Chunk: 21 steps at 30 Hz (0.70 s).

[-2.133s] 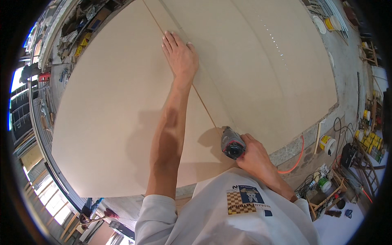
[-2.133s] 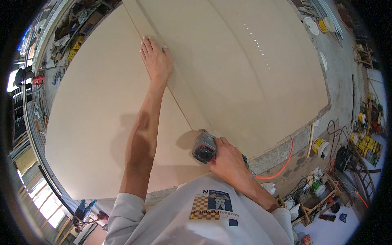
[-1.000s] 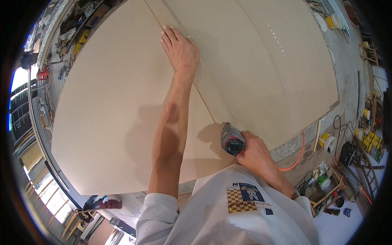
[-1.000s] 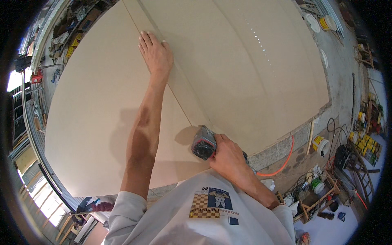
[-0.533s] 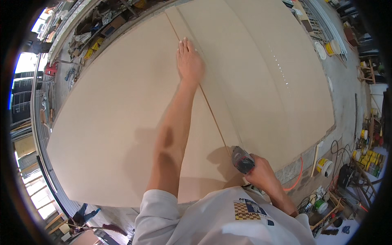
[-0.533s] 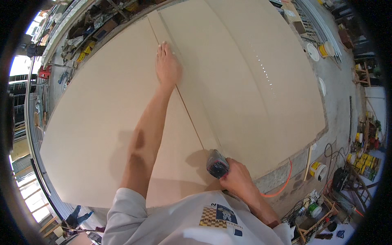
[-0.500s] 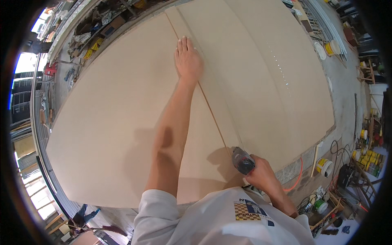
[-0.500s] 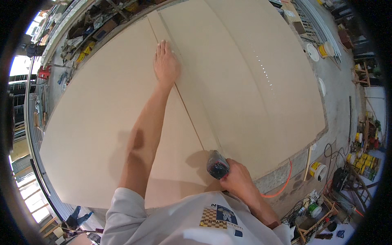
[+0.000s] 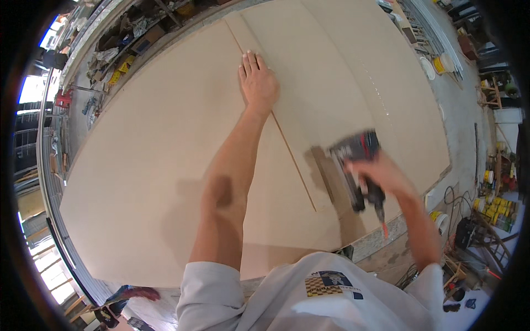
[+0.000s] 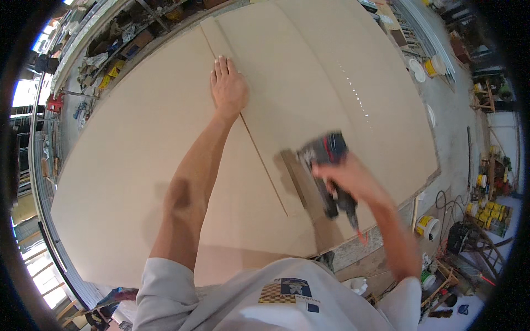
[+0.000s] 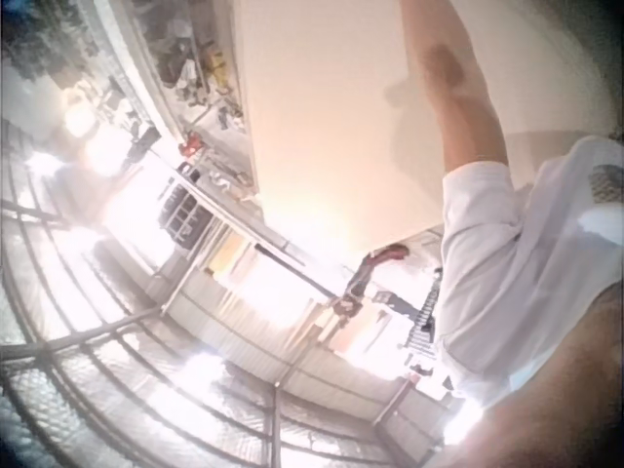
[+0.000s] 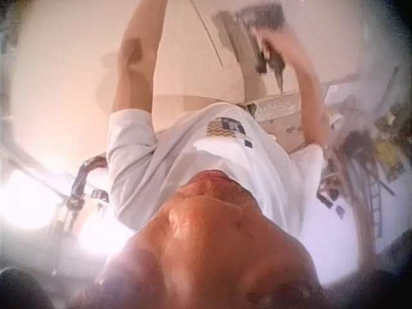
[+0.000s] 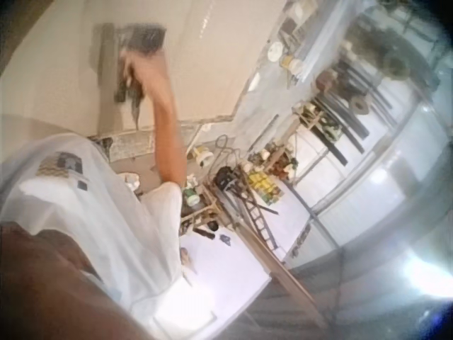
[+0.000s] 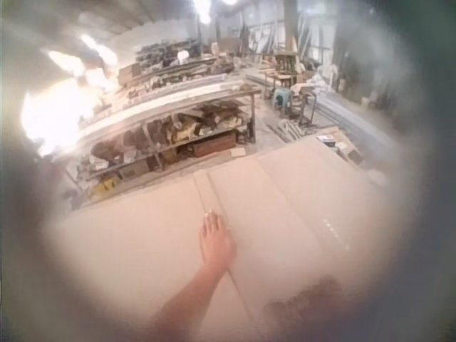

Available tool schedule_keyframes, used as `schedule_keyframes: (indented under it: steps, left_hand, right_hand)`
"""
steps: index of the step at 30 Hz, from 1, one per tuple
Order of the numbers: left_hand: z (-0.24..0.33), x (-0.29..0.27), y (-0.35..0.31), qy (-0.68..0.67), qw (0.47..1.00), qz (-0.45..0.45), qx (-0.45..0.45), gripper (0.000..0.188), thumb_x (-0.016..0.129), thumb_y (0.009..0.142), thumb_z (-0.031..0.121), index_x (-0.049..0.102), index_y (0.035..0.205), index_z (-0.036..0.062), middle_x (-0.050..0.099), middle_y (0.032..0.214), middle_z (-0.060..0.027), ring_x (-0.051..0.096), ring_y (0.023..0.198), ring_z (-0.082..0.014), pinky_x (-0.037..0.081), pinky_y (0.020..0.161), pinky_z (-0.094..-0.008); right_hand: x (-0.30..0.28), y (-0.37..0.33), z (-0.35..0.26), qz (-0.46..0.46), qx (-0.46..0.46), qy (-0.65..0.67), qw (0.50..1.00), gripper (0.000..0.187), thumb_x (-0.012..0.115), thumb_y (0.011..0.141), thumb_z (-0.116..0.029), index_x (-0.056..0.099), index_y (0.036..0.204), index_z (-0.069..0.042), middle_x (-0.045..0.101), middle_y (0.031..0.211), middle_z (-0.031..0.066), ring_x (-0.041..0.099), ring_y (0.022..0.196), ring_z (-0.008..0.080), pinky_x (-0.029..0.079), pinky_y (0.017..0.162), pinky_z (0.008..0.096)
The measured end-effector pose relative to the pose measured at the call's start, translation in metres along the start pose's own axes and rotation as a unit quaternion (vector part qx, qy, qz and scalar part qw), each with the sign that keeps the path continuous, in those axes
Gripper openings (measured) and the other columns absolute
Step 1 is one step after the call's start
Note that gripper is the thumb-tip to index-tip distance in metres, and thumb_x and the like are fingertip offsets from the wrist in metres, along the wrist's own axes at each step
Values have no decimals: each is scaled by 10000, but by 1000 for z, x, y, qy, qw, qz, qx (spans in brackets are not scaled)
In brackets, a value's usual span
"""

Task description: The person uses a pneumatic nail gun to fasten a large sheet of plywood to a wooden frame on a workbench. They reposition the panel, align it, and continue nailing along the edges to secure it in place.

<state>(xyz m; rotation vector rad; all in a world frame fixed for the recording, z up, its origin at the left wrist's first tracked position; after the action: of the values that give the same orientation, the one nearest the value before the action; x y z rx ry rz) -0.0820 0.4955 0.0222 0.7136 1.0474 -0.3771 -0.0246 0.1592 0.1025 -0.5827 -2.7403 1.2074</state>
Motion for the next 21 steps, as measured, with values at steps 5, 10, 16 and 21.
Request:
schedule_keyframes:
  steps: [5,10,16,21]
  left_hand:
    - [0,-5,2,-12,1000,17,-1,580,498,953,160,407,1471,-83,371,1586,-248,316,1493,-385,236,1222,-510]
    - [-1,-4,5,-23,999,29,-6,610,519,921,165,428,1470,-86,372,1594,-225,322,1496,-361,246,1221,-502]
    - [-4,-7,8,-39,999,23,4,636,528,899,158,411,1476,-84,373,1583,-240,325,1484,-399,260,1210,-517]
    - [-11,-5,5,-71,997,32,-19,634,511,902,142,401,1481,-92,364,1583,-255,307,1487,-410,235,1219,-525]
  right_hand:
    - [-6,169,-134,-76,-69,-64,993,166,707,905,-204,688,920,-40,728,843,88,565,566,89,483,521,262]
    - [36,310,-267,-127,-144,-92,977,185,689,914,-192,692,908,-7,744,890,121,570,568,69,505,512,256]
    - [41,431,-337,-118,-102,-119,981,184,624,915,-141,670,858,28,703,723,120,609,541,177,527,525,337]
    - [52,427,-348,-96,-91,-122,984,180,614,900,-115,690,853,41,715,726,144,612,516,172,508,490,342]
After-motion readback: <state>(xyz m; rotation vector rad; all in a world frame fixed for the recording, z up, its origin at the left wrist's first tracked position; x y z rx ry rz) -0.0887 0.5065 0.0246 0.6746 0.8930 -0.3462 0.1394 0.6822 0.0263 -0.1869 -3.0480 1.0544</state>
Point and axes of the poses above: each hand's wrist, its own y-axis towards the middle knuckle, its own x-axis out of the palm, z = x × y, the point moved 8 cm from there along y, towards the middle knuckle
